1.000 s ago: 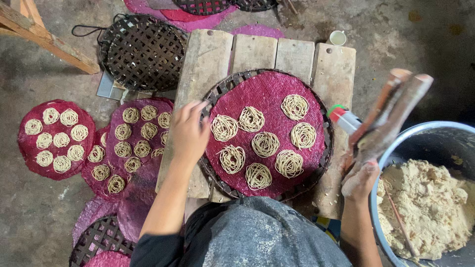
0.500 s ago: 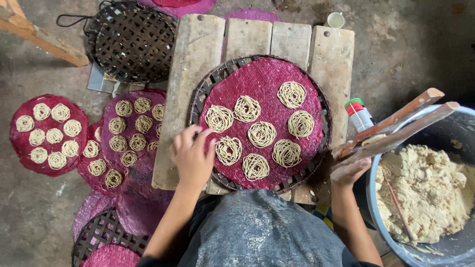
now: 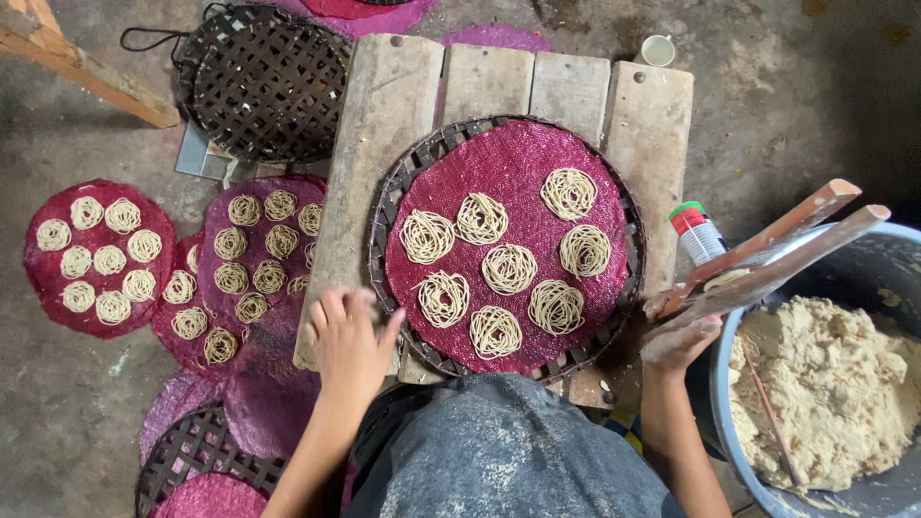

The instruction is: The person sits on the floor with a wooden board on their lap and uses a hand-held wooden dough press to extrude dough into round noodle nests on round mesh trays. They reload dough from a large basin, press nests one at a time, and move filled trays aside.

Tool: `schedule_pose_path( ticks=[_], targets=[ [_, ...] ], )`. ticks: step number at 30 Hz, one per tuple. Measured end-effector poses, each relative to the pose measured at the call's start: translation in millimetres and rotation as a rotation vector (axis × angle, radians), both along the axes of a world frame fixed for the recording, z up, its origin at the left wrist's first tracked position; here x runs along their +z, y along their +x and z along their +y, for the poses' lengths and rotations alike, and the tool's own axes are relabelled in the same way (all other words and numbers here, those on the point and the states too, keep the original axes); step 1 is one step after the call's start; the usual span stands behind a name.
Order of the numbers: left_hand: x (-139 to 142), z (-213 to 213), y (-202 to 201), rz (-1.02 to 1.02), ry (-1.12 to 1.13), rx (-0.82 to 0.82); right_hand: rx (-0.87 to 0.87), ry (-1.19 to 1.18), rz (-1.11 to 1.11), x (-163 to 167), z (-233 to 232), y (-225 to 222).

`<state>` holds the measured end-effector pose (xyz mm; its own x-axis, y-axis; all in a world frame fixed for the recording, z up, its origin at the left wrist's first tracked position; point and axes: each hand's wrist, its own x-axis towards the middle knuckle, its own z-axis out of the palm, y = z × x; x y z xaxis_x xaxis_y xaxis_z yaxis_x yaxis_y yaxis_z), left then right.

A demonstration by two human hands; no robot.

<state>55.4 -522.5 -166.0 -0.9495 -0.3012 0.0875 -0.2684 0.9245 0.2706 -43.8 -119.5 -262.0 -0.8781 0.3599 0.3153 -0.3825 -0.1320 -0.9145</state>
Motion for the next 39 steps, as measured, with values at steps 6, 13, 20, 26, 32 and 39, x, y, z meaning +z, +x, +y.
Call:
schedule_pose_path(
  ticks=[6, 13, 20, 26, 32, 39],
  targets=[
    [-15, 13, 17, 0.001, 0.107, 0.002, 0.035, -0.027, -0.021, -6, -4, 0],
    [-23, -33, -54, 0.113, 0.034, -0.027, 0.072, -0.027, 0.011, 6, -20, 6],
    [31, -76, -187, -0.054, -0.036, -0.312, 0.049, -0.001, 0.033, 40, -43, 38],
    [72, -22, -219, 0.100, 0.219, -0.358, 0.026, -0.069, 0.040, 63, -47, 51],
    [54, -32, -124, 0.315, 0.271, -0.287, -0.006, -0.110, -0.055, 49, -30, 33],
    [32, -58, 19, -0.143, 0.143, 0.056, -0.012, -0.087, -0.048, 36, -30, 17]
  ],
)
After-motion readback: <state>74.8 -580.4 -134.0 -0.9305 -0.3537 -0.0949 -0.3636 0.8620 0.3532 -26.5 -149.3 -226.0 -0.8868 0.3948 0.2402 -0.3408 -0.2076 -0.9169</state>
